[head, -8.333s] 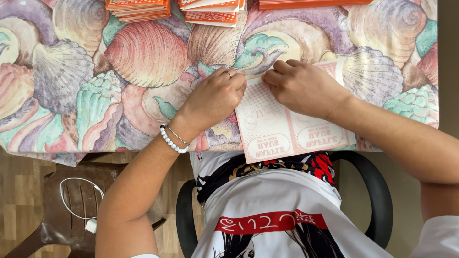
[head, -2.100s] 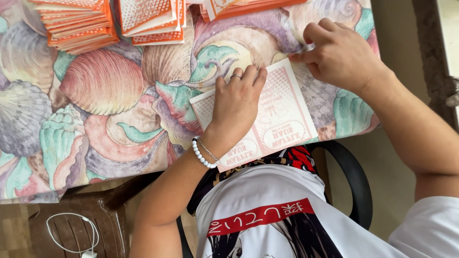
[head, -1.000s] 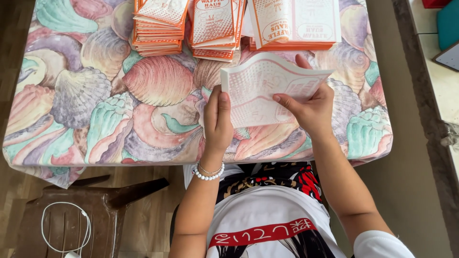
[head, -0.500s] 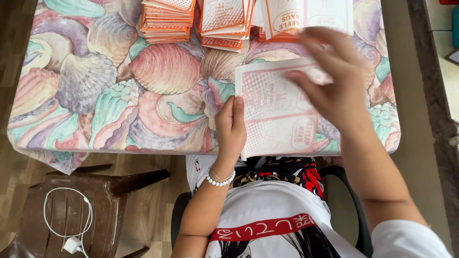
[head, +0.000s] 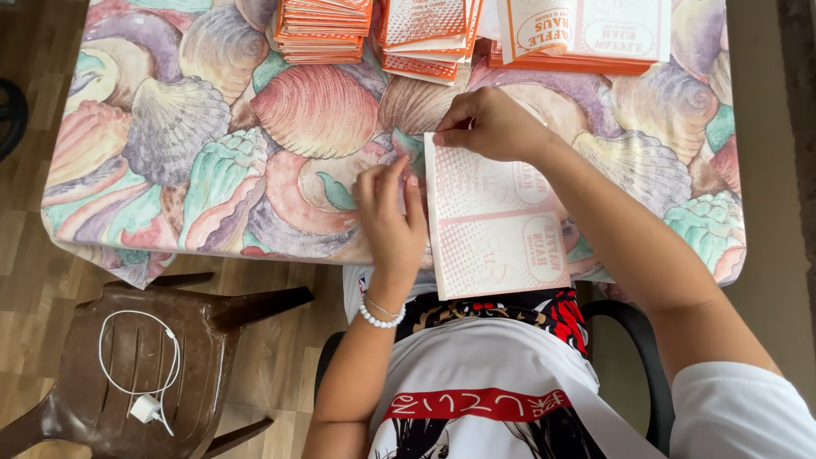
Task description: The person repeatedly folds small orange and white paper sheets labeled 'WAFFLE HAUS' on a table with a seashell-patterned tablecloth. The person unfolds each sheet, folds it in half, then folds it again into a smaller rectangle, and places the folded sheet into a growing stack.
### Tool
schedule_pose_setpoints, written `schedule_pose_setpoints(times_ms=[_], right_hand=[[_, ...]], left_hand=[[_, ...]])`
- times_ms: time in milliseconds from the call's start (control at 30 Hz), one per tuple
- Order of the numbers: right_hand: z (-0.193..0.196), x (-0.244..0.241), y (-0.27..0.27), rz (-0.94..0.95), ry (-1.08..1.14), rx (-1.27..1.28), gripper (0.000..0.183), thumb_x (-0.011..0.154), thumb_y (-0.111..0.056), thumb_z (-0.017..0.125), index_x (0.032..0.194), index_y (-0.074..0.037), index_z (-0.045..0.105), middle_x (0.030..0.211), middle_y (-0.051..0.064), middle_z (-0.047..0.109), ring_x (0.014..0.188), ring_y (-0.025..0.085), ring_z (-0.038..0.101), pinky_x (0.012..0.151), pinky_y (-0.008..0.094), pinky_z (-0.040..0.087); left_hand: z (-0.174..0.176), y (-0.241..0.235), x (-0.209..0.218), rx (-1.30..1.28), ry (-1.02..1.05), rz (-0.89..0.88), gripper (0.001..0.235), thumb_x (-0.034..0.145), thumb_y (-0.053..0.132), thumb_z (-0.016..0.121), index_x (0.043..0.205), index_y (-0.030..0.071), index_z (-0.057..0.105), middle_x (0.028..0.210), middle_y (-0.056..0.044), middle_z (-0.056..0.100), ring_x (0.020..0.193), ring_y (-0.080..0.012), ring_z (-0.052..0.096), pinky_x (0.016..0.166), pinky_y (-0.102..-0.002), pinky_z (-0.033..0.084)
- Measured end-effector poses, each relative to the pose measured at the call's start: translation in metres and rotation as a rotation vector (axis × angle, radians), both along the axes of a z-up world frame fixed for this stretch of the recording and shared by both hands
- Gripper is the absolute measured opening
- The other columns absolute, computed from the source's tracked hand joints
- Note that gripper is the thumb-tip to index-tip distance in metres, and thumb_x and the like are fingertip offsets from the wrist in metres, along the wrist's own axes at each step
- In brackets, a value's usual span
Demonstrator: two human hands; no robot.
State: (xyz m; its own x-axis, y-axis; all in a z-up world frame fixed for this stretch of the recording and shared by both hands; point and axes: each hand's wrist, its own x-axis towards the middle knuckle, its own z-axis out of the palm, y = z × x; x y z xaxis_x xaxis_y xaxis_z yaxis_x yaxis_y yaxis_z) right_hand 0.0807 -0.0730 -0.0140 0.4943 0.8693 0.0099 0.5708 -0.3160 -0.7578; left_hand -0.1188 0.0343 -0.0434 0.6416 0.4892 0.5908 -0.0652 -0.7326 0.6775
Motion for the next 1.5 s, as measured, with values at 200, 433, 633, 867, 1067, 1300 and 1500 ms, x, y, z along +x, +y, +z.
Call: schedule_pose_setpoints(times_ms=[200, 433, 633, 867, 1067, 1300, 1500], right_hand=[[-0.03, 0.0, 0.01, -0.028, -0.002, -0.017, 0.014, 0.091, -0.017, 0.08, 0.104, -0.012, 0.081, 0.099, 0.002, 0.078, 0.084, 0.015, 0.071, 0.075, 0.03, 0.054], [-0.026, 0.006, 0.014, 0.007, -0.017, -0.106, 0.014, 0.094, -0.015, 0.075, 0.107, -0.013, 0.081, 0.098, 0.001, 0.078, 0.085, 0.017, 0.07, 0.075, 0.032, 0.054], [-0.024, 0.001, 0.025, -0.02, -0.19, -0.156, 0.015, 0.083, -0.01, 0.077, 0.096, -0.015, 0.083, 0.087, -0.002, 0.079, 0.078, 0.017, 0.073, 0.071, 0.035, 0.056], [-0.029, 0.002, 0.025, 0.011, -0.144, -0.159, 0.016, 0.085, -0.004, 0.072, 0.094, -0.012, 0.082, 0.09, 0.0, 0.08, 0.08, 0.017, 0.073, 0.076, 0.034, 0.056], [-0.024, -0.002, 0.015, 0.056, -0.133, -0.095, 0.012, 0.088, -0.007, 0.075, 0.098, -0.011, 0.08, 0.091, 0.004, 0.075, 0.075, 0.019, 0.069, 0.068, 0.033, 0.053], [-0.028, -0.007, 0.008, 0.094, -0.21, 0.026, 0.011, 0.088, -0.007, 0.08, 0.098, -0.013, 0.081, 0.087, 0.003, 0.072, 0.068, 0.018, 0.066, 0.064, 0.032, 0.051], [-0.035, -0.009, 0.006, 0.133, -0.31, 0.073, 0.014, 0.093, -0.006, 0.078, 0.105, -0.012, 0.082, 0.091, 0.003, 0.07, 0.068, 0.023, 0.066, 0.061, 0.039, 0.05]], left_hand=[[-0.002, 0.016, 0.006, 0.291, 0.347, -0.084, 0.033, 0.095, 0.015, 0.069, 0.128, 0.016, 0.072, 0.096, -0.008, 0.047, 0.089, -0.0313, 0.047, 0.075, -0.047, 0.043], [-0.001, 0.011, 0.006, 0.413, 0.467, -0.01, 0.034, 0.097, 0.026, 0.065, 0.131, 0.025, 0.07, 0.094, -0.007, 0.047, 0.089, -0.0299, 0.045, 0.075, -0.046, 0.039], [0.0, 0.01, 0.004, 0.417, 0.483, 0.021, 0.036, 0.097, 0.03, 0.065, 0.133, 0.028, 0.069, 0.095, -0.007, 0.046, 0.09, -0.0315, 0.045, 0.079, -0.048, 0.036], [-0.001, 0.007, 0.004, 0.436, 0.486, 0.037, 0.035, 0.097, 0.029, 0.066, 0.131, 0.026, 0.069, 0.095, -0.007, 0.046, 0.091, -0.0308, 0.045, 0.084, -0.049, 0.038], [-0.001, 0.008, 0.005, 0.46, 0.543, 0.043, 0.039, 0.097, 0.031, 0.064, 0.137, 0.03, 0.064, 0.097, -0.008, 0.047, 0.092, -0.0315, 0.046, 0.086, -0.049, 0.037], [0.0, 0.007, 0.005, 0.483, 0.578, 0.058, 0.043, 0.098, 0.033, 0.064, 0.141, 0.032, 0.06, 0.098, -0.007, 0.046, 0.094, -0.0305, 0.045, 0.086, -0.048, 0.036], [0.0, 0.006, 0.006, 0.511, 0.579, 0.075, 0.042, 0.097, 0.033, 0.063, 0.14, 0.03, 0.06, 0.098, -0.007, 0.047, 0.094, -0.0309, 0.046, 0.085, -0.048, 0.035]])
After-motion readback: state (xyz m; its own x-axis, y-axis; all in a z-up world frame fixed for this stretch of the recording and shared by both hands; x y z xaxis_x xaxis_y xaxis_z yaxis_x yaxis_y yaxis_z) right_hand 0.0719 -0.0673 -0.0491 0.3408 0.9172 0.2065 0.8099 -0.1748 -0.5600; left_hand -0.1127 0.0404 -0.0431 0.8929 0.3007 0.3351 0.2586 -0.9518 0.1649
